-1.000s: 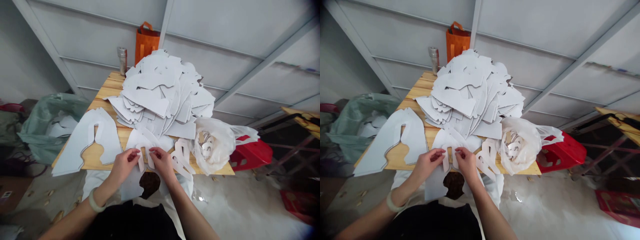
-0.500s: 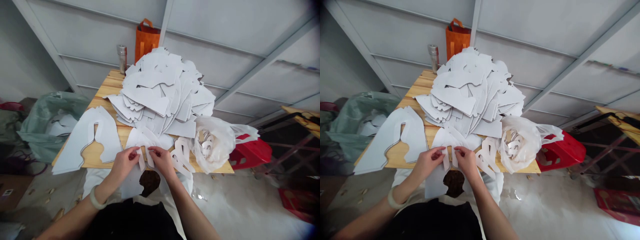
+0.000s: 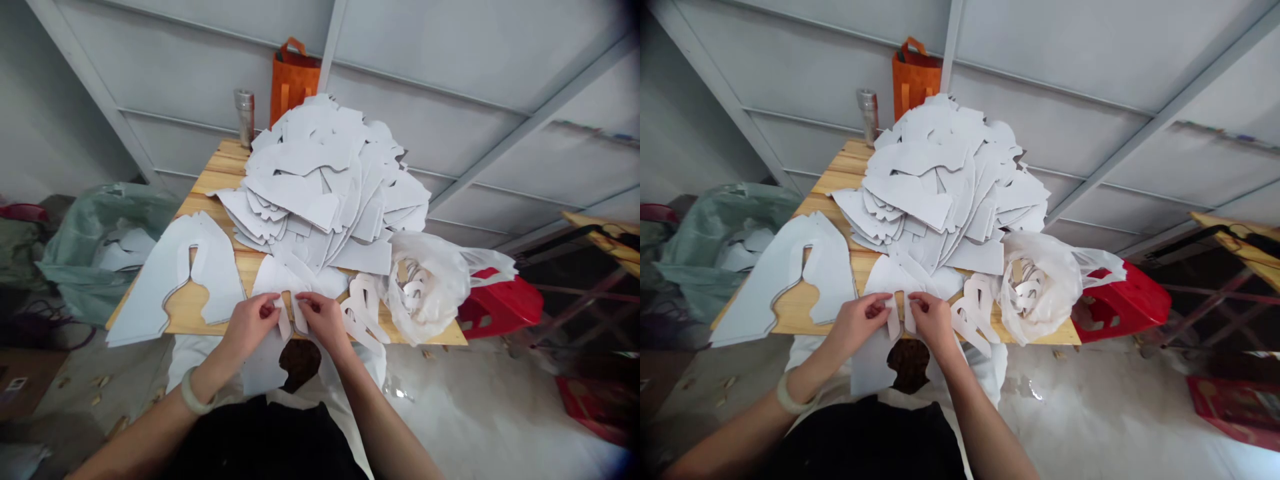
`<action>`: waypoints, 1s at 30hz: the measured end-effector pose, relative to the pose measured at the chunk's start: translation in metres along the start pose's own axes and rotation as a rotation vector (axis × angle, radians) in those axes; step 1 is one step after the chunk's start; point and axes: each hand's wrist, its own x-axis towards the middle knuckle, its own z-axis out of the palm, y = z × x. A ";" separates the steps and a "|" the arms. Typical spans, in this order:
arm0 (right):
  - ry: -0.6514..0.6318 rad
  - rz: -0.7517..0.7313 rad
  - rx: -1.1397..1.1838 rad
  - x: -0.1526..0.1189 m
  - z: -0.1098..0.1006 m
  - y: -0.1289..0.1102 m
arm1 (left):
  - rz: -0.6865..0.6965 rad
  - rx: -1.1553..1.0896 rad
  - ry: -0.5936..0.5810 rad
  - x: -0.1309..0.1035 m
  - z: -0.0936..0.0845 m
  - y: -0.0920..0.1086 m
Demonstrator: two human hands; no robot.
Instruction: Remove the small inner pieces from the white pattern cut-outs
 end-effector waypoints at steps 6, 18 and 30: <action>-0.005 0.005 -0.023 0.001 0.000 -0.001 | -0.033 0.093 -0.031 0.003 -0.002 0.006; -0.016 -0.005 0.030 0.001 -0.002 -0.002 | 0.341 0.438 -0.033 0.020 -0.008 0.001; -0.012 0.103 0.253 0.003 0.002 -0.011 | 0.628 0.279 -0.151 0.043 0.000 -0.017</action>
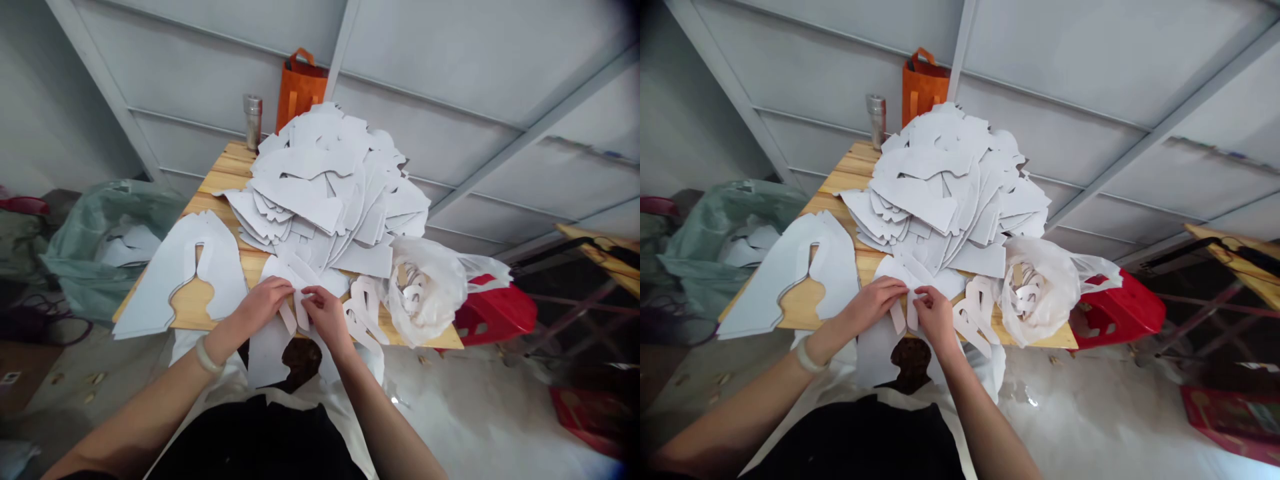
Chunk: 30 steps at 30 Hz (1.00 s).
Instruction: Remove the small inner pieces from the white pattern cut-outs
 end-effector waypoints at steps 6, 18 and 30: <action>-0.081 0.165 0.185 0.006 -0.004 -0.010 | -0.016 -0.001 0.032 -0.002 0.003 0.000; -0.180 0.239 0.159 0.015 -0.008 -0.011 | -0.039 -0.045 0.032 0.000 0.005 -0.003; -0.208 0.241 0.100 0.018 -0.006 -0.013 | -0.056 -0.025 -0.001 0.000 0.002 -0.001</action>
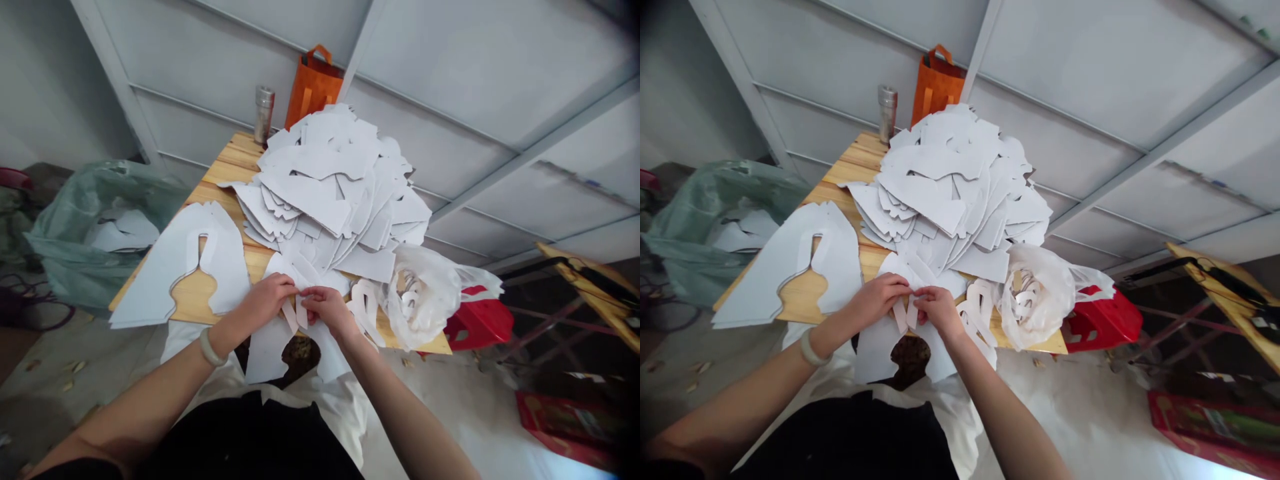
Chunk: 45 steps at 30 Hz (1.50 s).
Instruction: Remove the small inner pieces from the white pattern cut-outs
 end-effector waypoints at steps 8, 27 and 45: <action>0.068 -0.080 0.000 -0.024 0.000 0.009 | 0.006 0.028 -0.066 0.003 -0.005 -0.001; 0.196 -0.937 -0.658 -0.043 -0.004 0.046 | 0.012 0.030 -0.098 0.005 -0.008 -0.001; 0.357 -1.267 -1.003 -0.057 -0.003 0.064 | 0.015 0.049 -0.110 0.005 -0.012 0.001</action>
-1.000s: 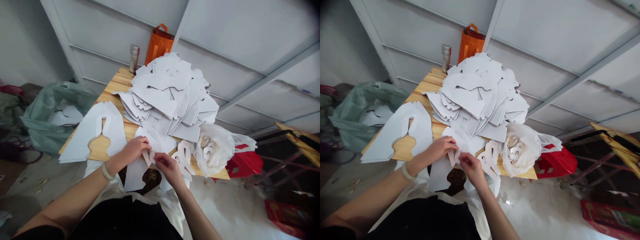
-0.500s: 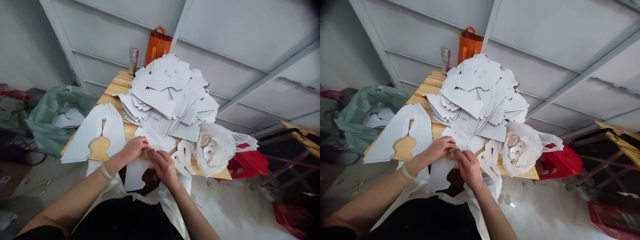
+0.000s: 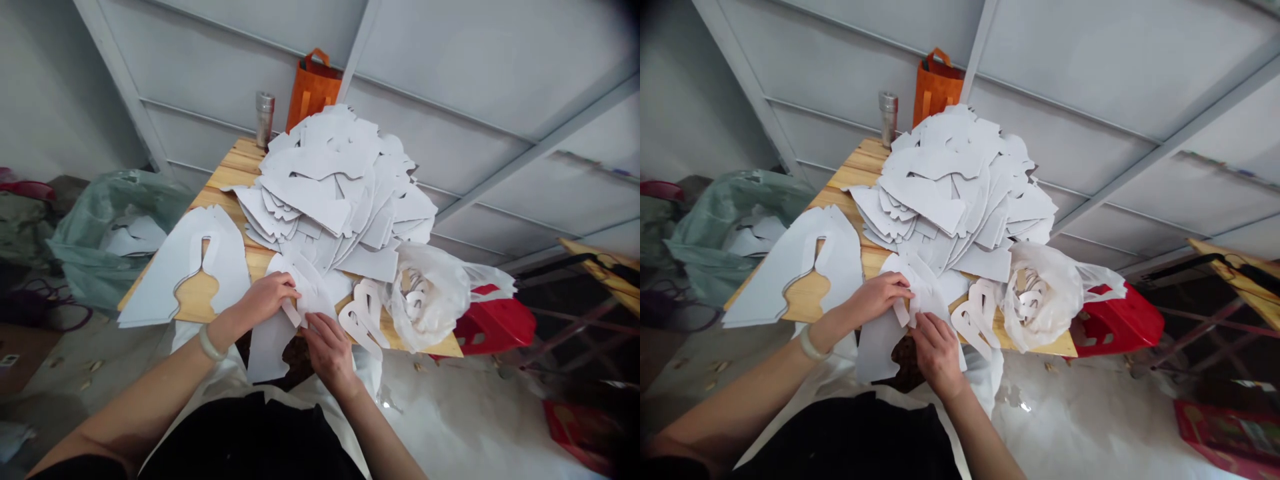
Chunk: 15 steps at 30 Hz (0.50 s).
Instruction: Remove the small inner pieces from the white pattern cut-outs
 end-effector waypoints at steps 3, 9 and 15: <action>-0.001 0.001 -0.019 -0.003 -0.002 -0.005 | 0.020 0.011 -0.003 -0.001 -0.001 0.000; -0.020 0.028 -0.074 -0.009 -0.006 -0.014 | 0.067 0.124 -0.065 -0.002 -0.002 -0.001; -0.028 0.032 -0.026 -0.024 -0.006 -0.016 | 0.093 0.187 -0.142 -0.003 -0.007 0.001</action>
